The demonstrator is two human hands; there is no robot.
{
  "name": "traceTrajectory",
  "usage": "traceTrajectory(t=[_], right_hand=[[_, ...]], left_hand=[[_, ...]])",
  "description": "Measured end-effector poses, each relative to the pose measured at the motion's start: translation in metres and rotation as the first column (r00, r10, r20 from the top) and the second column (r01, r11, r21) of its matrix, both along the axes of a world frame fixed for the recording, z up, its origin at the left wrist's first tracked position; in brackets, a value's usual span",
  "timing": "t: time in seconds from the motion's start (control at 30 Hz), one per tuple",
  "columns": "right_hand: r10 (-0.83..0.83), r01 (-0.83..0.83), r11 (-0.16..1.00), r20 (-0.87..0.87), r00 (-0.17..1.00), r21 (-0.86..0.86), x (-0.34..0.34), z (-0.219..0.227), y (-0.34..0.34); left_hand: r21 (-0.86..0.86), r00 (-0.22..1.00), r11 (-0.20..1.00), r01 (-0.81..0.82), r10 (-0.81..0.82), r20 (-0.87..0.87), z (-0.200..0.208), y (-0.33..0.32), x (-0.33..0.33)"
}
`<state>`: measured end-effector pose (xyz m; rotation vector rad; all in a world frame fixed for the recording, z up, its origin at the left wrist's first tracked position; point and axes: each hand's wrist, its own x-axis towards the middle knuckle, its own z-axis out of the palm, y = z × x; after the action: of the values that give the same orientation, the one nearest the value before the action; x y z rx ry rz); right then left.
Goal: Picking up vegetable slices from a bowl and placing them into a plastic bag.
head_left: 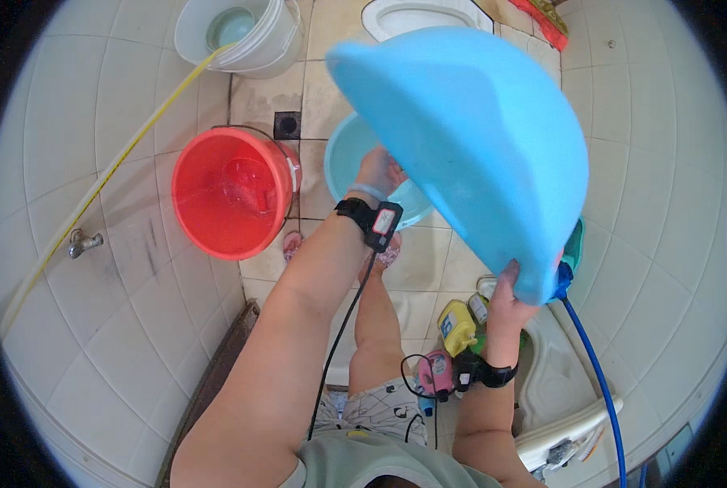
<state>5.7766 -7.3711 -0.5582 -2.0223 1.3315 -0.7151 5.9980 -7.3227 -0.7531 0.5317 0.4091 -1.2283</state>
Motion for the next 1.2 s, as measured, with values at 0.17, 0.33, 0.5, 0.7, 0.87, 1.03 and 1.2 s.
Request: traceTrajectory(t=[0.17,0.33,0.5,0.7,0.87,1.03,1.2], right_hand=[[0.044,-0.068,0.972,0.112,0.993,0.223,0.005,0.002,-0.001],[0.057,-0.097,0.972,0.185,0.981,0.216,0.034,-0.017,0.0],[0.116,-0.124,0.992,-0.323,0.939,-0.005,0.012,-0.104,-0.028],[0.1,0.005,0.986,-0.607,0.788,0.169,0.038,-0.223,-0.016],[0.184,0.009,0.962,-0.671,0.718,0.273,0.07,-0.259,0.008],[0.111,0.032,0.977,-0.633,0.766,0.209,0.056,-0.289,0.011],[0.232,0.038,0.898,-0.546,0.805,0.438,0.041,-0.299,-0.034]], left_hand=[[-0.128,0.999,0.991,-0.036,0.032,-0.031,-0.009,0.012,-0.011],[0.389,0.995,0.918,0.077,-0.094,0.026,-0.086,0.044,0.03],[0.599,0.969,0.785,0.16,-0.241,0.057,-0.052,0.054,0.024],[0.673,0.969,0.728,0.128,-0.237,0.072,-0.042,0.09,0.036],[0.624,0.972,0.772,0.117,-0.218,0.088,-0.027,0.119,0.037],[0.677,0.967,0.718,0.16,-0.253,0.04,-0.028,0.143,0.041],[0.658,0.965,0.729,0.19,-0.262,0.012,-0.017,0.137,0.039]])
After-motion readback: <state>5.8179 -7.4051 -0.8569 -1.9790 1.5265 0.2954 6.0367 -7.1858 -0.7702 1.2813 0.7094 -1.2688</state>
